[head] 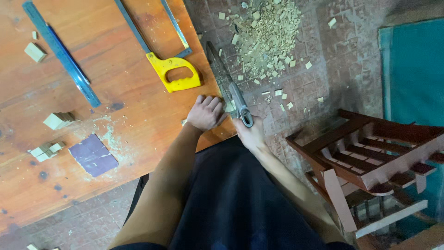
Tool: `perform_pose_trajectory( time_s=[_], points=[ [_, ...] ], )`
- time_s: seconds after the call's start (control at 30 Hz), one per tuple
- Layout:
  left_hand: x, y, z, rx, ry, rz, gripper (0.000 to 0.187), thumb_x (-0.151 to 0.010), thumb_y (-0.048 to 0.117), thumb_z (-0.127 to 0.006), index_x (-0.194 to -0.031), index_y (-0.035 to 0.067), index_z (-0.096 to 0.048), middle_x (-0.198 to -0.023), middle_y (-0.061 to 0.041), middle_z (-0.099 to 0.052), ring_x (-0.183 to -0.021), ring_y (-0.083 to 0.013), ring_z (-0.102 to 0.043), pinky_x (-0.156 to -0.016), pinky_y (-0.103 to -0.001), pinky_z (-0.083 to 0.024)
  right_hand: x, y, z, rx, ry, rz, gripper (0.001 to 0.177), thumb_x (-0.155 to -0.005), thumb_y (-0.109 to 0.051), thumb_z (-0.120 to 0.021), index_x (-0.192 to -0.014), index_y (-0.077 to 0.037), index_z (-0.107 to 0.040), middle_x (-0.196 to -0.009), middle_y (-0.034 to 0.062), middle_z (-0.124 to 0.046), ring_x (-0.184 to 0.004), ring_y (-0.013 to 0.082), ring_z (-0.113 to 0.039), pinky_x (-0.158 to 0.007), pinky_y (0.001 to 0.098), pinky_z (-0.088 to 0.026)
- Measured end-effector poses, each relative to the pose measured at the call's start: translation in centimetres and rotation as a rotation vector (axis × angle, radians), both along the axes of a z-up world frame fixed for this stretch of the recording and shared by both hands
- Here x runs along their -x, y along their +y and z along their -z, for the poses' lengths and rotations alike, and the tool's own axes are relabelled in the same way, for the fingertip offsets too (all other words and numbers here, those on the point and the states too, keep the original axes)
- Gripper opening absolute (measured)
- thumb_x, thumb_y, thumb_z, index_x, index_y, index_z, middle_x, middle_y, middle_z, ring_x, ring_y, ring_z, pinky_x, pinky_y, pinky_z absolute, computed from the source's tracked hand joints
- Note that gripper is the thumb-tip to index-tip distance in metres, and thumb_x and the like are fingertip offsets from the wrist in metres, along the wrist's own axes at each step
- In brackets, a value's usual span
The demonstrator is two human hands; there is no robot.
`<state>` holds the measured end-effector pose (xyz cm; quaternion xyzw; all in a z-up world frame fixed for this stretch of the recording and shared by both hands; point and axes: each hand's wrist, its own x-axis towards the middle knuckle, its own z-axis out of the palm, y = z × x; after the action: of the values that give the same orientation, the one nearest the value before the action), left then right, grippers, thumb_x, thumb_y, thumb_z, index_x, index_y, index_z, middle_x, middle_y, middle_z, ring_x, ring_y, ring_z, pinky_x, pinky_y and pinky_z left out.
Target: The person sands small wooden blocks using a piece of sandpaper on a workbench and then uses a hand saw to cut a small wooden piece.
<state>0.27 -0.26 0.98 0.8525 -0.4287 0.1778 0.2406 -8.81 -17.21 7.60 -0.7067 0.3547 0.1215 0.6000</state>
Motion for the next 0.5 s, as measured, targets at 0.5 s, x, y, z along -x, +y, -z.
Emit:
perform_pose_trajectory(
  time_s=[0.5],
  points=[
    [-0.3, 0.3, -0.2, -0.046, 0.012, 0.035, 0.021, -0.083, 0.032, -0.061, -0.079, 0.011, -0.056, -0.082, -0.007, -0.049, -0.075, -0.0262, -0.053, -0.071, -0.040, -0.040, 0.7, 0.3, -10.0, 0.015, 0.023, -0.072, 0.045, -0.090, -0.008, -0.070, -0.050, -0.012, -0.050, -0.036, -0.0017, -0.040, -0.033, 0.0046, -0.042, -0.036, 0.0186, -0.034]
  ],
)
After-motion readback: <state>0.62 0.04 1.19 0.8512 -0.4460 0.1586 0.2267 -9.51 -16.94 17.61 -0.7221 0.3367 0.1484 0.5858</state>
